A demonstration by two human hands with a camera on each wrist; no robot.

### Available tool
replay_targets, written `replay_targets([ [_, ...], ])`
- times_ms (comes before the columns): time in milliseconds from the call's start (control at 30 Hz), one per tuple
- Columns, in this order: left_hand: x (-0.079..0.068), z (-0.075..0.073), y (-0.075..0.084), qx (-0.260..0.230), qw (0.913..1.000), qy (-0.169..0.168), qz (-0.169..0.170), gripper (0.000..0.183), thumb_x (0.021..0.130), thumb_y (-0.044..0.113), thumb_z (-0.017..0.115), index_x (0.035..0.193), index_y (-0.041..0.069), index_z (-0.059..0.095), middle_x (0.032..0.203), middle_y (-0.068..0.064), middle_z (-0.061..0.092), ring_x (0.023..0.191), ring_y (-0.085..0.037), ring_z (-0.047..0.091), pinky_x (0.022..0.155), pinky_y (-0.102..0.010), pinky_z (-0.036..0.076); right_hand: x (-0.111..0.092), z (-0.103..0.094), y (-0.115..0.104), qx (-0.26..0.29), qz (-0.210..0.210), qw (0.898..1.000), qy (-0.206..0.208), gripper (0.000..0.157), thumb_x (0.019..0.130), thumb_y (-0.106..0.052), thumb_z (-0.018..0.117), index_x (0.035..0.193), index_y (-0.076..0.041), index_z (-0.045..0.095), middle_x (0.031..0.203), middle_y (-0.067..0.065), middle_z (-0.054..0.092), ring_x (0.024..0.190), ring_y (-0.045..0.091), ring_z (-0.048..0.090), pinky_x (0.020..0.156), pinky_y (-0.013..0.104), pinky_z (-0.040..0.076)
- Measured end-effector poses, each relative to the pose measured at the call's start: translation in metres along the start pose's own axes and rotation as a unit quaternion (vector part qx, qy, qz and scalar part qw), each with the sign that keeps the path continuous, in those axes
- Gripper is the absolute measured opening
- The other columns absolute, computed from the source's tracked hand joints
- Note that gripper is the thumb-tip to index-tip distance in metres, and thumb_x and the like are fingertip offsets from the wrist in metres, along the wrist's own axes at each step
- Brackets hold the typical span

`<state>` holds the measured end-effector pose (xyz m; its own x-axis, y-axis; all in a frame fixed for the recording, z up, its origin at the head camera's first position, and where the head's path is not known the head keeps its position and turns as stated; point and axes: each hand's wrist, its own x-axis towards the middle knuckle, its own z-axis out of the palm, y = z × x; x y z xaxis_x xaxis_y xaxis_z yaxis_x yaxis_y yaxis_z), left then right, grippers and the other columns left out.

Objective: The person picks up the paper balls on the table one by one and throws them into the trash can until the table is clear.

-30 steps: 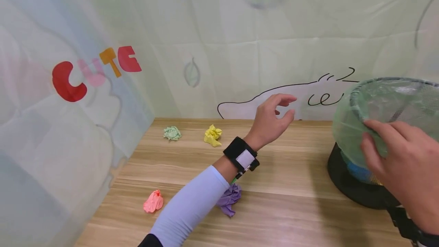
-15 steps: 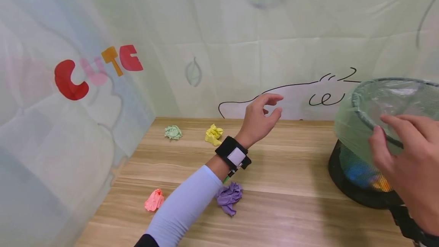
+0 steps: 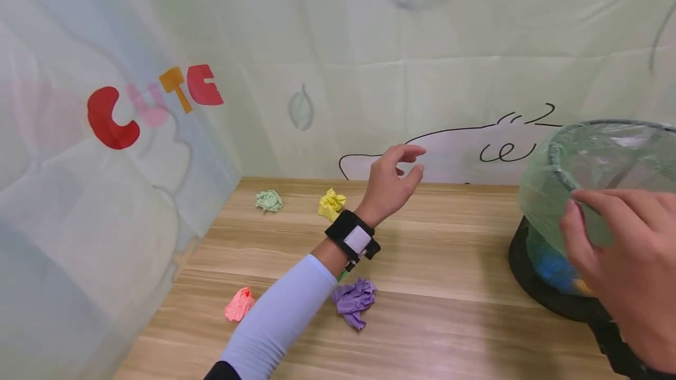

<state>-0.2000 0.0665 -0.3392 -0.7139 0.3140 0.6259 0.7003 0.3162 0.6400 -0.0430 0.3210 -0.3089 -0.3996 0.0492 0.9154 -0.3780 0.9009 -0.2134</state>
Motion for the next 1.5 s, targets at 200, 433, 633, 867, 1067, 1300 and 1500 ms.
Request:
replay_targets([
  [200, -0.003, -0.008, -0.005, 0.006, 0.9998, 0.004, -0.016, 0.026, 0.096, 0.008, 0.065, 0.122, 0.008, 0.068, 0.116, -0.003, 0.067, 0.106, -0.014, 0.059, 0.086, -0.02, 0.044, -0.001, 0.0, -0.012, -0.017, -0.009, 1.0, -0.024, 0.069, 0.103, -0.044, 0.046, 0.093, 0.021, 0.067, 0.086, 0.039, 0.062, 0.073, 0.052, 0.054, 0.093, 0.005, 0.022],
  [433, -0.009, -0.015, -0.016, 0.026, 0.9987, 0.009, -0.044, 0.025, 0.096, 0.01, 0.065, 0.121, 0.009, 0.069, 0.116, -0.004, 0.066, 0.106, -0.016, 0.059, 0.087, -0.023, 0.044, -0.003, 0.003, -0.018, 0.003, -0.029, 0.999, -0.016, 0.067, 0.103, -0.042, 0.047, 0.091, 0.021, 0.068, 0.08, 0.036, 0.063, 0.068, 0.047, 0.052, 0.093, 0.003, 0.023],
  [633, -0.013, -0.021, -0.026, 0.052, 0.9955, 0.016, -0.077, 0.025, 0.095, 0.011, 0.066, 0.119, 0.01, 0.07, 0.118, -0.002, 0.067, 0.104, -0.016, 0.06, 0.086, -0.025, 0.045, -0.005, 0.003, -0.02, -0.012, -0.044, 0.998, -0.034, 0.063, 0.102, -0.04, 0.047, 0.09, 0.018, 0.069, 0.079, 0.033, 0.064, 0.069, 0.049, 0.056, 0.094, 0.003, 0.022],
  [867, -0.017, -0.029, -0.037, 0.054, 0.9912, 0.007, -0.12, 0.026, 0.095, 0.014, 0.064, 0.12, 0.01, 0.07, 0.119, -0.003, 0.065, 0.107, -0.021, 0.059, 0.086, -0.03, 0.046, -0.008, 0.001, -0.022, -0.033, -0.059, 0.997, -0.049, 0.059, 0.103, -0.037, 0.046, 0.091, 0.015, 0.07, 0.08, 0.031, 0.066, 0.07, 0.048, 0.058, 0.092, 0.005, 0.02],
  [1067, -0.021, -0.036, -0.047, 0.1, 0.9815, 0.026, -0.161, 0.025, 0.093, 0.015, 0.065, 0.117, 0.013, 0.072, 0.114, -0.003, 0.066, 0.104, -0.018, 0.058, 0.084, -0.034, 0.046, -0.01, 0.003, -0.024, -0.025, -0.075, 0.996, -0.035, 0.059, 0.103, -0.038, 0.047, 0.089, 0.014, 0.071, 0.077, 0.03, 0.065, 0.07, 0.049, 0.056, 0.083, 0.023, 0.039],
  [1300, -0.024, -0.042, -0.057, 0.125, 0.9724, 0.025, -0.195, 0.028, 0.091, 0.017, 0.065, 0.118, 0.013, 0.073, 0.116, -0.004, 0.067, 0.109, -0.021, 0.059, 0.087, -0.039, 0.047, -0.011, 0.01, -0.03, 0.004, -0.097, 0.995, 0.01, 0.056, 0.101, -0.036, 0.052, 0.078, 0.011, 0.071, 0.069, 0.026, 0.064, 0.068, 0.05, 0.053, 0.066, 0.056, 0.035],
  [1500, -0.03, -0.048, -0.067, 0.137, 0.9657, 0.023, -0.219, 0.029, 0.092, 0.019, 0.065, 0.12, 0.015, 0.072, 0.117, -0.004, 0.066, 0.109, -0.022, 0.06, 0.09, -0.042, 0.046, -0.013, 0.012, -0.039, 0.02, -0.107, 0.994, 0.005, 0.056, 0.101, -0.036, 0.052, 0.076, 0.011, 0.071, 0.068, 0.025, 0.064, 0.066, 0.049, 0.053, 0.064, 0.055, 0.034],
])
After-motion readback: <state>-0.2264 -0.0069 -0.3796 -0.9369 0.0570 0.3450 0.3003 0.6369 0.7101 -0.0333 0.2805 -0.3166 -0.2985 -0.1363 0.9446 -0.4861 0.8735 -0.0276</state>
